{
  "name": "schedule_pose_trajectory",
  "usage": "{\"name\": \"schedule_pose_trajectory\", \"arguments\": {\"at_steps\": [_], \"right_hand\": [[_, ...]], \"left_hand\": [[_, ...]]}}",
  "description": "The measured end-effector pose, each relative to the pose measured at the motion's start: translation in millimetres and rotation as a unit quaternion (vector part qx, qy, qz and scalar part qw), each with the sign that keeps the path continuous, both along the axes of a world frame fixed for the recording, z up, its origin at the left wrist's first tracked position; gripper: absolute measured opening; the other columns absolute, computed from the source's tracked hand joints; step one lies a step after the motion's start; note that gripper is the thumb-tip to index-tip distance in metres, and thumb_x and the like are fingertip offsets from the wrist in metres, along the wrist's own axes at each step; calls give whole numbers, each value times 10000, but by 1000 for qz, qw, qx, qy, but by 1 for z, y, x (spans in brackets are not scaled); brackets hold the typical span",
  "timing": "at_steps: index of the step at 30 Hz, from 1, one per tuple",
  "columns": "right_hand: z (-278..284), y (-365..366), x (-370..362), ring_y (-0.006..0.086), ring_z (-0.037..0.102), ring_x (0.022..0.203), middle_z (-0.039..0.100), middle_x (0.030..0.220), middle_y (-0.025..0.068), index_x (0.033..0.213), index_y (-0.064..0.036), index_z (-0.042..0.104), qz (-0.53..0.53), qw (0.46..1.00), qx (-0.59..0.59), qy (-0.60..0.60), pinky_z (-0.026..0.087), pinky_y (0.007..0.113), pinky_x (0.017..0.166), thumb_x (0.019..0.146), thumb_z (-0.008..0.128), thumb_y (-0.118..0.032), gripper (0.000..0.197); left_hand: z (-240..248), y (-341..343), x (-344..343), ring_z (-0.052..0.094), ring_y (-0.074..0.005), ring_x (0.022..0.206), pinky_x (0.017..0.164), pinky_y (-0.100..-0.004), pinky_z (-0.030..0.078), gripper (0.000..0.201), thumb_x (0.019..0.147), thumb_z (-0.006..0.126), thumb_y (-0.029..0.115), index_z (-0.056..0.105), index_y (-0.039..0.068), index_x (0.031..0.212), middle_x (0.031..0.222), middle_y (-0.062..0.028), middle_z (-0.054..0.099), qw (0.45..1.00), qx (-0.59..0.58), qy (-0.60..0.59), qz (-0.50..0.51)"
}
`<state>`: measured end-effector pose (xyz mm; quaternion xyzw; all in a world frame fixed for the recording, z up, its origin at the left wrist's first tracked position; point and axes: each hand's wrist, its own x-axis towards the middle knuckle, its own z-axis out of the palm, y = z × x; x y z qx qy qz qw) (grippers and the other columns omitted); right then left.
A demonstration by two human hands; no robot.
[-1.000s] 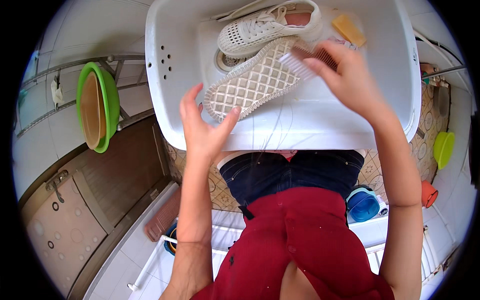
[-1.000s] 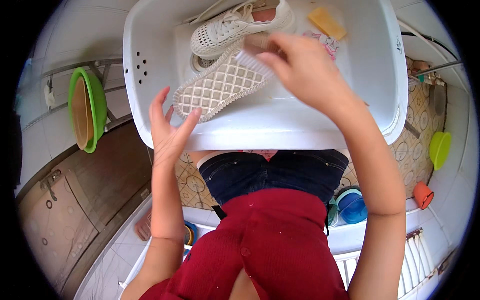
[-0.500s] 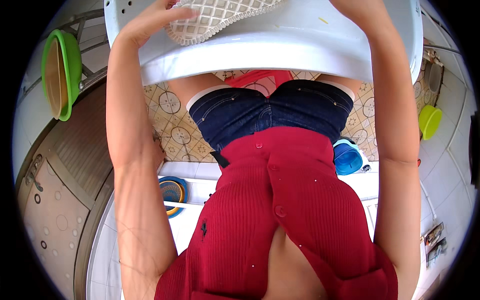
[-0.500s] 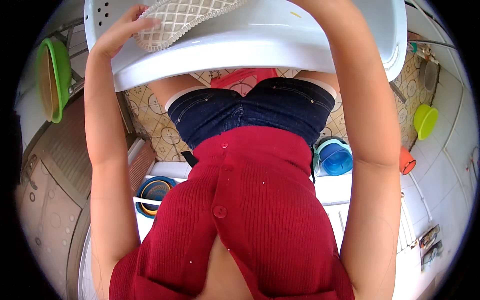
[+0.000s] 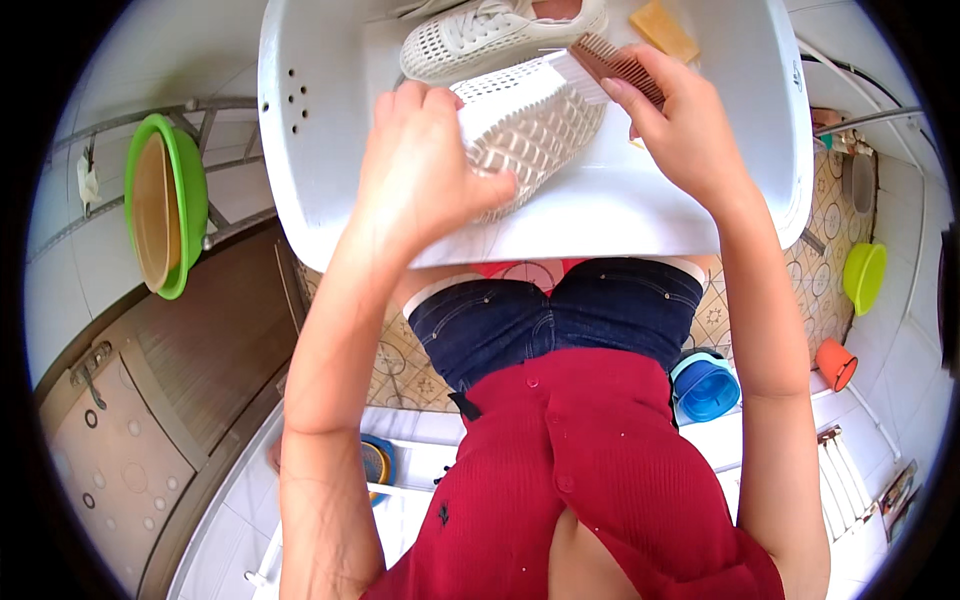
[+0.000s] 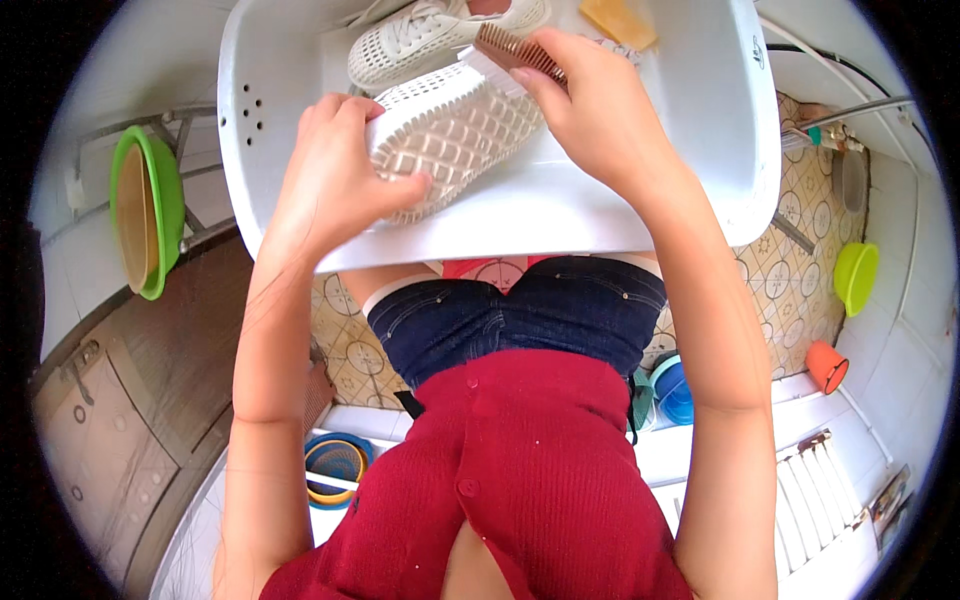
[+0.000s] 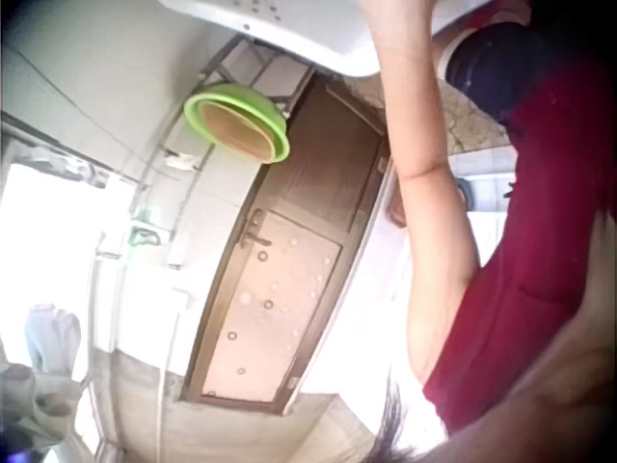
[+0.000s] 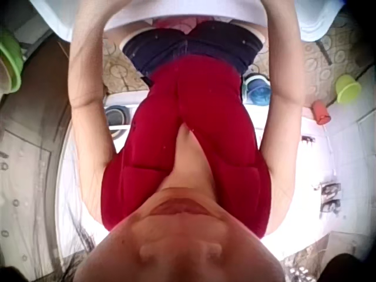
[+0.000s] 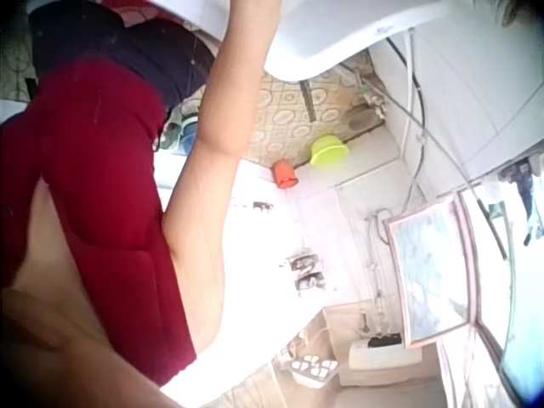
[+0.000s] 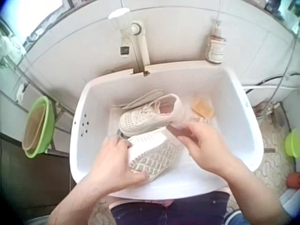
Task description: The person scrubs a white shoe and its insole in a sink using a brush and a cloth.
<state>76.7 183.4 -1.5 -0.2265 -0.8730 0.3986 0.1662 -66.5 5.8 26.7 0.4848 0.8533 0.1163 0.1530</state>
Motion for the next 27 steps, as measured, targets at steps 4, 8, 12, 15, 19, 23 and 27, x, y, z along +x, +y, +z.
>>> {"name": "schedule_pose_trajectory", "arguments": {"at_steps": [4,8,12,15,19,23,27], "right_hand": [[7,6,9,326,609,829,632,883,174,1019,-10,600,23,999,-26,3,470,361,726,842,596,-97,197],[6,6,10,314,602,817,622,869,149,973,-27,588,130,987,-73,56,469,362,716,839,573,-63,140],[-8,5,1,327,593,826,617,880,147,969,-32,582,169,985,13,2,466,387,720,836,567,-61,137],[-22,18,7,348,582,842,618,890,149,985,-40,570,158,983,91,-30,461,412,727,828,565,-65,159],[-12,15,1,344,587,838,613,899,148,997,-41,557,160,983,78,-51,467,401,718,819,557,-34,177],[6,5,-17,357,613,832,639,871,146,955,-48,560,220,956,143,-129,477,442,709,816,536,-62,142],[-6,-15,-38,363,624,829,649,879,157,943,-39,565,238,923,227,-199,495,446,710,798,546,-68,149]], "left_hand": [[15,7,20,465,-345,1052,924,-390,406,568,584,750,136,524,-68,1063,1091,-187,504,994,18,87,-68],[-12,-6,9,481,-319,1032,893,-378,426,482,628,719,27,535,-6,1073,1102,-150,500,994,15,37,-106],[-34,-20,-2,516,-348,1032,878,-407,443,408,673,719,69,568,14,1048,1075,-183,516,982,-5,-180,-50],[-33,-24,-16,517,-342,1049,896,-396,441,458,662,741,113,563,9,1071,1106,-188,517,991,26,-125,-35],[-51,-35,-45,510,-301,1132,928,-366,435,676,693,771,230,488,40,1277,1247,-193,508,994,-29,-103,13],[-67,-34,-54,563,-316,1094,896,-394,462,843,705,776,252,344,36,1396,1214,-229,549,971,-117,-206,-19],[-74,-28,-51,601,-295,1040,850,-371,495,870,702,782,199,306,30,1410,1189,-216,570,952,-128,-278,30]]}}
